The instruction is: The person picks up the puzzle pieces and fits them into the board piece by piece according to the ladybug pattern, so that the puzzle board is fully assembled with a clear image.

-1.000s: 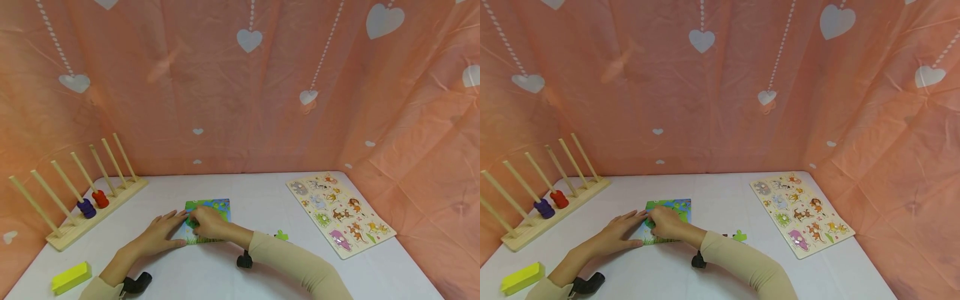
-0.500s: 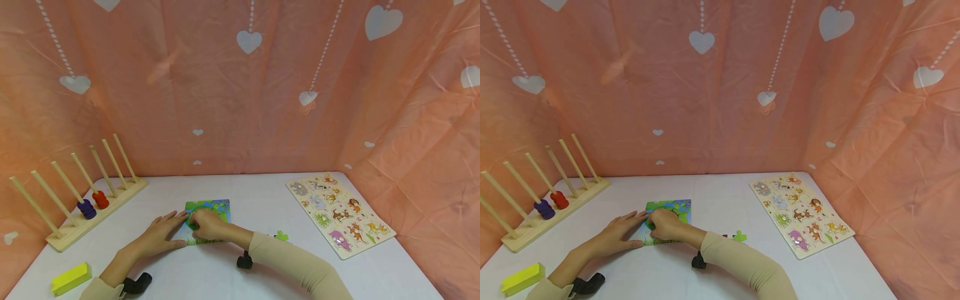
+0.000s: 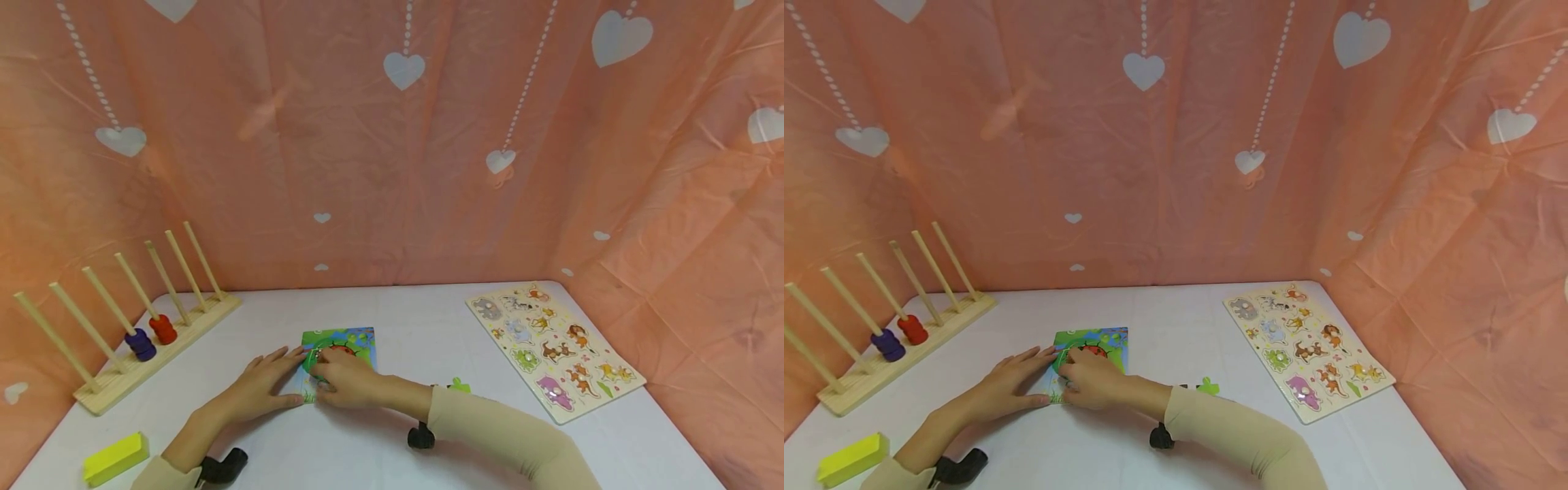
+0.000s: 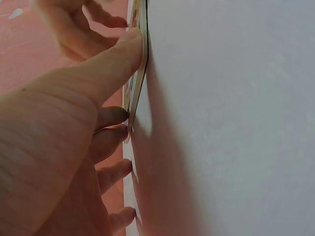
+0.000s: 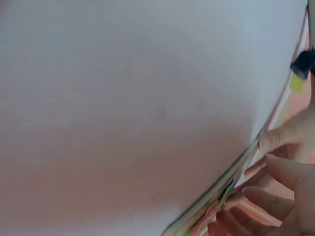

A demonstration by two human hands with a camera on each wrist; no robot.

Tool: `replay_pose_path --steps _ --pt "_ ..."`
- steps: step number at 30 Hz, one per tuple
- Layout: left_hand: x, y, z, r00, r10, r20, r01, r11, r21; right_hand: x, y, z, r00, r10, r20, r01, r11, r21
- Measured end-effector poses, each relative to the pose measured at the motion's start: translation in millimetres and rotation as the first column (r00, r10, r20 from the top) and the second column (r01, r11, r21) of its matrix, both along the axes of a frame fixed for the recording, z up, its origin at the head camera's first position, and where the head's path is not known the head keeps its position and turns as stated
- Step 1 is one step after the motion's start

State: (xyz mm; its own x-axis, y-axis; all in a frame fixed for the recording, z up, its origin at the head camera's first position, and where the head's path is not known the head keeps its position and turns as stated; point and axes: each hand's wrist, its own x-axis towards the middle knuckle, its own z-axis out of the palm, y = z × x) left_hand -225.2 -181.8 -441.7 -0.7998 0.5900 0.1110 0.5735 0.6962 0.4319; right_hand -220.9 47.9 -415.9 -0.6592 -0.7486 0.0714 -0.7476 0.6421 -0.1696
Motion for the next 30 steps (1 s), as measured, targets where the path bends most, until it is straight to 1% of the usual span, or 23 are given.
replay_pose_path --steps 2,4,7,10,16,23,30 --pt "0.0 -0.2 -0.7 1.000 -0.001 -0.001 0.001 1.000 -0.002 7.1 1.9 -0.6 0.999 0.022 -0.027 -0.020 0.998 0.057" --pt "0.0 -0.4 -1.4 1.000 -0.002 -0.002 0.002 1.000 -0.003 13.9 3.7 -0.7 0.998 0.043 -0.044 -0.037 0.991 0.129" --pt "-0.3 -0.8 -2.2 1.000 -0.005 -0.008 0.005 1.000 -0.006 21.6 5.6 -1.6 0.998 0.057 -0.018 -0.051 0.973 0.223" --pt "-0.8 -1.1 -2.5 1.000 -0.004 -0.008 0.004 1.000 -0.003 27.1 6.9 -2.1 0.998 0.058 0.011 -0.059 0.957 0.285" --pt "-1.3 -1.3 -3.3 1.000 -0.010 -0.012 0.010 1.000 -0.006 30.9 6.9 -6.0 0.997 0.047 0.057 -0.063 0.947 0.316" --pt "-0.7 -0.8 -2.0 1.000 -0.016 -0.019 0.016 1.000 0.000 31.4 6.8 -6.1 0.998 0.041 0.054 -0.057 0.942 0.332" --pt "-1.6 -0.6 -3.0 1.000 -0.009 -0.013 0.009 1.000 -0.009 32.3 8.9 -6.3 0.996 0.044 0.074 -0.065 0.949 0.309"
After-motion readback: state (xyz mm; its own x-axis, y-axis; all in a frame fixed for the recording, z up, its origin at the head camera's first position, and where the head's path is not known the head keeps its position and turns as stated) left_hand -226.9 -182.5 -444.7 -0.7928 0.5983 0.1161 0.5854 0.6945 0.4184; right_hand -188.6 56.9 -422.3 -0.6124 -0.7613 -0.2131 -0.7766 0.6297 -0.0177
